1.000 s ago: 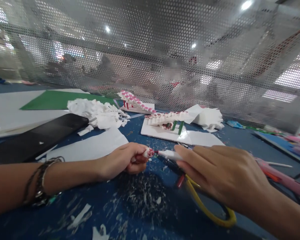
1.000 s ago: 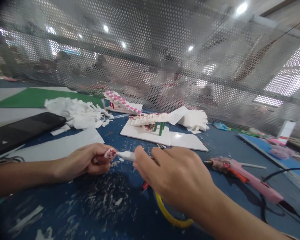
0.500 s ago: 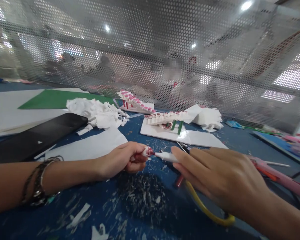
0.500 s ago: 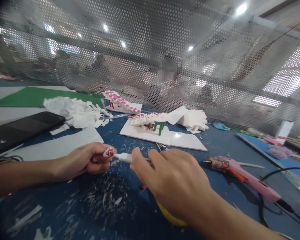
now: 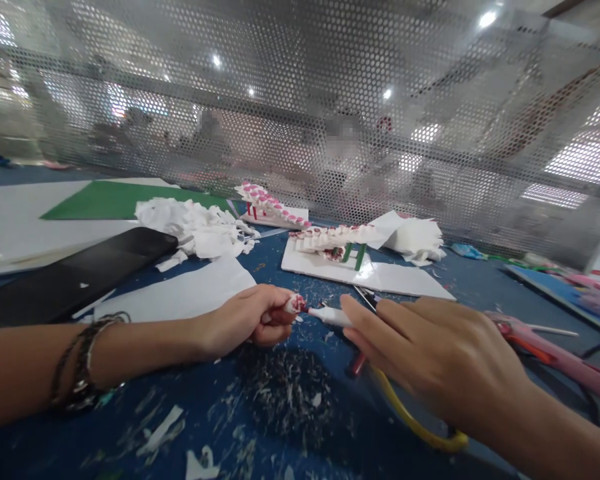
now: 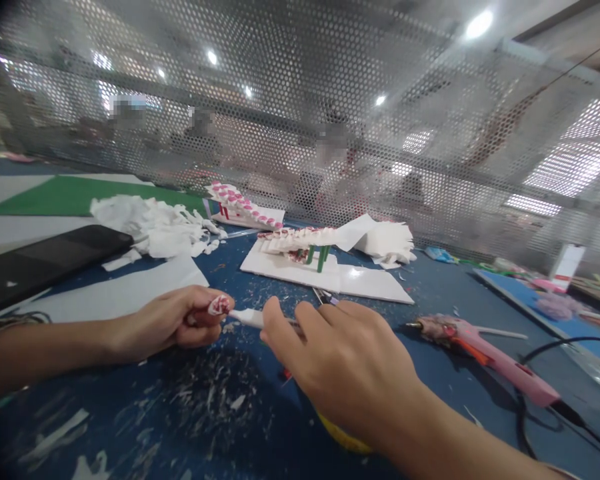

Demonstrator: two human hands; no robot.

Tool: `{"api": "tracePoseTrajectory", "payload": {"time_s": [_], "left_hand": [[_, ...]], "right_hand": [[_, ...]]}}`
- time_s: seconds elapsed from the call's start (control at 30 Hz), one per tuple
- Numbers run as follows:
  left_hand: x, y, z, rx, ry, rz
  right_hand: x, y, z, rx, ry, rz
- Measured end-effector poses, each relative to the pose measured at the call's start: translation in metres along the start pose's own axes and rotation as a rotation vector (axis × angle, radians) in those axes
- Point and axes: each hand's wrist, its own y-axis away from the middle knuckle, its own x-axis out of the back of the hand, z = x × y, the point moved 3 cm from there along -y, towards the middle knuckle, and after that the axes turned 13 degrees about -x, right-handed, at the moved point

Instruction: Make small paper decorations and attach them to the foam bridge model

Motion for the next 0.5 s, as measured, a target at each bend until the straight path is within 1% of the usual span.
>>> {"api": "tracePoseTrajectory", "payload": {"time_s": [0.17,0.3,0.5], "left_hand": [[-0.0004,-0.0019,-0.0003,-0.014,-0.028,-0.003],[-0.002,-0.0025,-0.001,0.007,-0.016,-0.008],[-0.0007,-0.0013,-0.0006,-0.022,0.006,-0.001]], "right_hand": [[-0.0026,0.002,-0.0005,-0.034,-0.072,-0.031],[-0.0025,0.0021,0.0011,-0.063,-0.112,-0.048],[-0.0023,0.0015,0.0015,-0.039,-0.042,-0.071]]}}
